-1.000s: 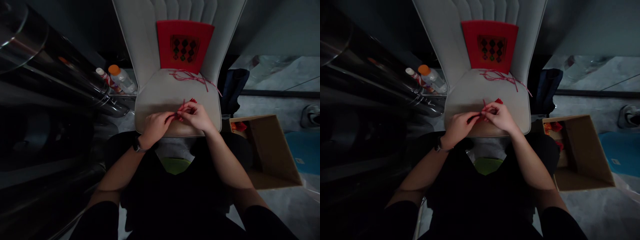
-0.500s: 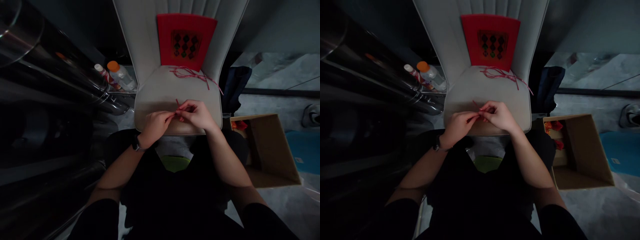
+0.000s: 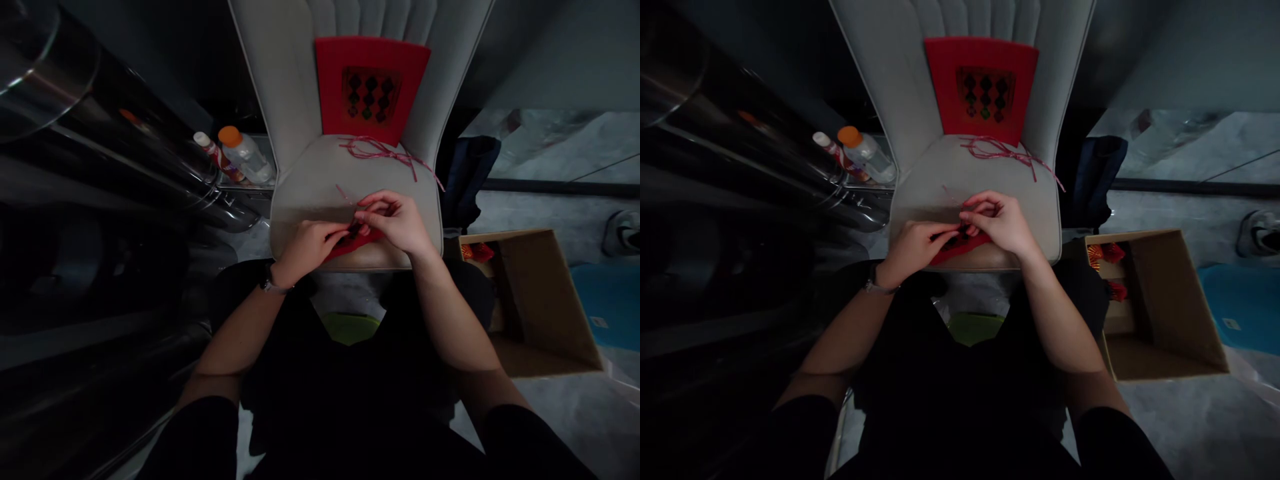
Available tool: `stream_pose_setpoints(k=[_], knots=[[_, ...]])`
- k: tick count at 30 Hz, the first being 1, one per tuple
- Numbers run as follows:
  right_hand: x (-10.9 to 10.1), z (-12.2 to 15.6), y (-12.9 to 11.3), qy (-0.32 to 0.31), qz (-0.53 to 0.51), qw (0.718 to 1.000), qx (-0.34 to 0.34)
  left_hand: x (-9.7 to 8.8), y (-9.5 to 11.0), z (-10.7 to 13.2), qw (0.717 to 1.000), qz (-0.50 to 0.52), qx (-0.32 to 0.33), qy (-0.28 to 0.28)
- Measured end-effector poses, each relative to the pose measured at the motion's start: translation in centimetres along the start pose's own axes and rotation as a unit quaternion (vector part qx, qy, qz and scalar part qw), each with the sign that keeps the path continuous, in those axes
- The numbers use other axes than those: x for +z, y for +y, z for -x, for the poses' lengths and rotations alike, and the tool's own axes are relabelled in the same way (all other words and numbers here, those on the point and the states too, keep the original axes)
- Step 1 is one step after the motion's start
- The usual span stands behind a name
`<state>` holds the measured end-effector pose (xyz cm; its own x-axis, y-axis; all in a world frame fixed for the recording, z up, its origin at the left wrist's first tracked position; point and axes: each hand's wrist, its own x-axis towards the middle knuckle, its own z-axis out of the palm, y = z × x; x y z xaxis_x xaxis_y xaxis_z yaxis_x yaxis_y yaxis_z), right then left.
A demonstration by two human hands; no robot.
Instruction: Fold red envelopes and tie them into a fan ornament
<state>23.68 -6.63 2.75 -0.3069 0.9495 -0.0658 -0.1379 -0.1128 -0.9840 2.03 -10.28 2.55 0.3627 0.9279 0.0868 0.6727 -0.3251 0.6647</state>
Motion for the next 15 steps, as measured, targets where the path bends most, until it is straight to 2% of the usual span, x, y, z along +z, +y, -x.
stream_pose_setpoints(k=[5,9,12,15], knots=[[-0.5,-0.5,0.6,0.006,-0.007,1.000,-0.010,0.3,-0.8,-0.9,0.992,0.101,-0.064,-0.028],[-0.6,-0.6,1.2,0.017,-0.022,0.999,-0.030,0.4,-1.8,-1.6,0.983,0.153,-0.099,-0.026],[-0.5,-0.8,1.0,0.026,-0.014,0.998,-0.052,0.4,-2.2,-1.8,0.981,0.167,-0.094,-0.023],[-0.1,-1.1,0.5,-0.004,0.027,0.998,-0.061,0.4,-2.0,-1.7,0.988,0.134,-0.059,-0.040]])
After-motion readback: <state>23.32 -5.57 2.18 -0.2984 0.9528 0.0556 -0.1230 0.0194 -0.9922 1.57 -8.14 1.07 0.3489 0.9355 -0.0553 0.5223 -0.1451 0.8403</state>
